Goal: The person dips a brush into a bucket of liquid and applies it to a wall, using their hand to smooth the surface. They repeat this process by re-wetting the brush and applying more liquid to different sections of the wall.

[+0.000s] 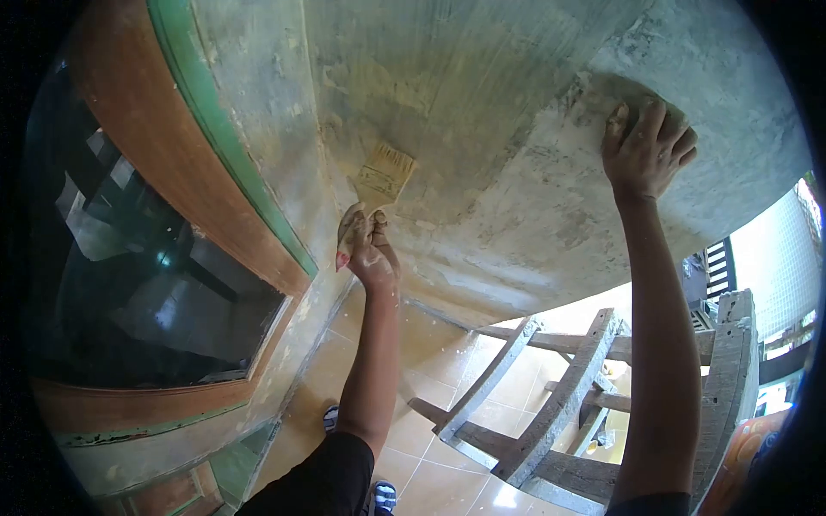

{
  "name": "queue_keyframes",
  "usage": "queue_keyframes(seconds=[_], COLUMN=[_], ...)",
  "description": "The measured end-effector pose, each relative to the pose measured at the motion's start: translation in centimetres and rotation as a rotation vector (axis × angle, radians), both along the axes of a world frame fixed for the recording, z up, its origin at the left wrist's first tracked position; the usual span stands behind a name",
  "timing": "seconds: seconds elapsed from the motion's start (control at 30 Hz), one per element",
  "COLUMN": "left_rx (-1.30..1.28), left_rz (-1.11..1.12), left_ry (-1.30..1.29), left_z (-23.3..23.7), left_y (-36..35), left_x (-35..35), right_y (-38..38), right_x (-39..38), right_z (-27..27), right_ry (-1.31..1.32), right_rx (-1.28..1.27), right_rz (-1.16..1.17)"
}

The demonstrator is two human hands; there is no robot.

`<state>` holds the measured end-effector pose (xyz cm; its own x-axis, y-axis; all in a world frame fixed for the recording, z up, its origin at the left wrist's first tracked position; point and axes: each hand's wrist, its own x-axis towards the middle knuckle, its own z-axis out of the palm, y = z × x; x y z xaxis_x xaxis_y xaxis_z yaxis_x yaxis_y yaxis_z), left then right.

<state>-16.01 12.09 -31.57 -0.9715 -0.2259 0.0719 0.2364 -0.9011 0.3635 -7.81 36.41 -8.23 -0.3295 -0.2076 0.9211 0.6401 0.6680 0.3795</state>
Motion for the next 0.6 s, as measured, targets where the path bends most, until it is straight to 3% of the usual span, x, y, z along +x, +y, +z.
queue_keyframes(seconds=[0.07,0.13,0.2,0.27,0.3,0.43,0.6], left_rx=[0.005,-0.202,-0.304,-0.528,-0.509,-0.245,-0.067], left_rz=[0.045,0.114,0.094,0.134,0.141,0.094,-0.014], left_ry=[-0.073,-0.186,-0.296,-0.429,-0.386,-0.278,-0.134], left_z=[-3.1,-7.9,-15.8,-18.0,-18.2,-8.8,0.3], left_y=[1.9,3.0,2.8,2.1,2.2,2.5,-1.9], left_x=[0.1,0.4,0.8,0.9,0.5,-2.7,-4.7], right_y=[0.0,-0.1,-0.1,0.1,0.1,0.1,0.1], right_x=[0.1,-0.2,0.0,0.1,0.1,0.2,0.1], right_z=[-0.1,0.0,-0.1,-0.2,-0.2,-0.1,-0.2], right_ry=[-0.002,0.005,0.005,-0.006,-0.011,-0.006,-0.015], right_rx=[0.008,0.023,0.039,0.03,0.02,-0.006,-0.025], right_rz=[-0.005,0.001,0.005,0.006,0.0,0.002,-0.005])
